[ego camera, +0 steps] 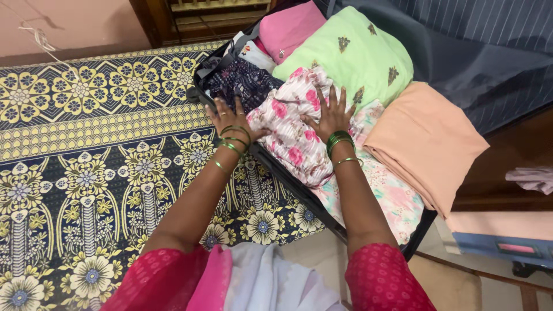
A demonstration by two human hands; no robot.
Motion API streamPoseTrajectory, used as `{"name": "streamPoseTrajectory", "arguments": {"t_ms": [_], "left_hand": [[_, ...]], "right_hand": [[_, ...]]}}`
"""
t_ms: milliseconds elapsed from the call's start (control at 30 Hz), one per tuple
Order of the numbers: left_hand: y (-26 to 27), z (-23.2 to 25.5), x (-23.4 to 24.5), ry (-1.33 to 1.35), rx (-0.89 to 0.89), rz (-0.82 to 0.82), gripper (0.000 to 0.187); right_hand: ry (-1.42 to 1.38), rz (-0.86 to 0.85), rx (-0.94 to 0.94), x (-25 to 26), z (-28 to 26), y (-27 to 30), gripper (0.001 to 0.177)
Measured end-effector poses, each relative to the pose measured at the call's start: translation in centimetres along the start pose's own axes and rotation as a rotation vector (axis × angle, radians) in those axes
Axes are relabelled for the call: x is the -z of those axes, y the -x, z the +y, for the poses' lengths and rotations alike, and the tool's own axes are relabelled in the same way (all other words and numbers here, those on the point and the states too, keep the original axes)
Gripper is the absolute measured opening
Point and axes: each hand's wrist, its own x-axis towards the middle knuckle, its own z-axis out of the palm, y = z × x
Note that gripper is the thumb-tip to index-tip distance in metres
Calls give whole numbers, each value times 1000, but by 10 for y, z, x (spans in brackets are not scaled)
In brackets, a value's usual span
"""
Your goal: The person folds a floral print garment and a purple garment on a patterned table and places them into an open suitcase.
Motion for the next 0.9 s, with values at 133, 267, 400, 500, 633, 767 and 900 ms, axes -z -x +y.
{"name": "streamPoseTrajectory", "arguments": {"t_ms": [133, 267, 400, 500, 633, 767, 900], "left_hand": [[-21, 8, 3, -132, -180, -287, 120], [-18, 12, 18, -219, -214, -397, 114], [-6, 3, -1, -218, -177, -334, 105], [-6, -13, -51, 10, -119, -89, 97], [6, -35, -106, 139, -276, 306, 98], [46, -52, -113, 146, -393, 338, 98], [73, -70, -111, 208, -417, 366, 99]], "right_hand": [[17, -36, -15, 2, -2, 0, 99], [31, -49, -29, 5, -7, 2, 99], [58, -44, -15, 4, -5, 0, 99], [42, -44, -23, 4, -5, -1, 98], [73, -82, -36, 6, -6, -2, 98], [35, -98, -43, 10, -5, 0, 100], [-98, -74, -49, 25, -5, 11, 103]]}}
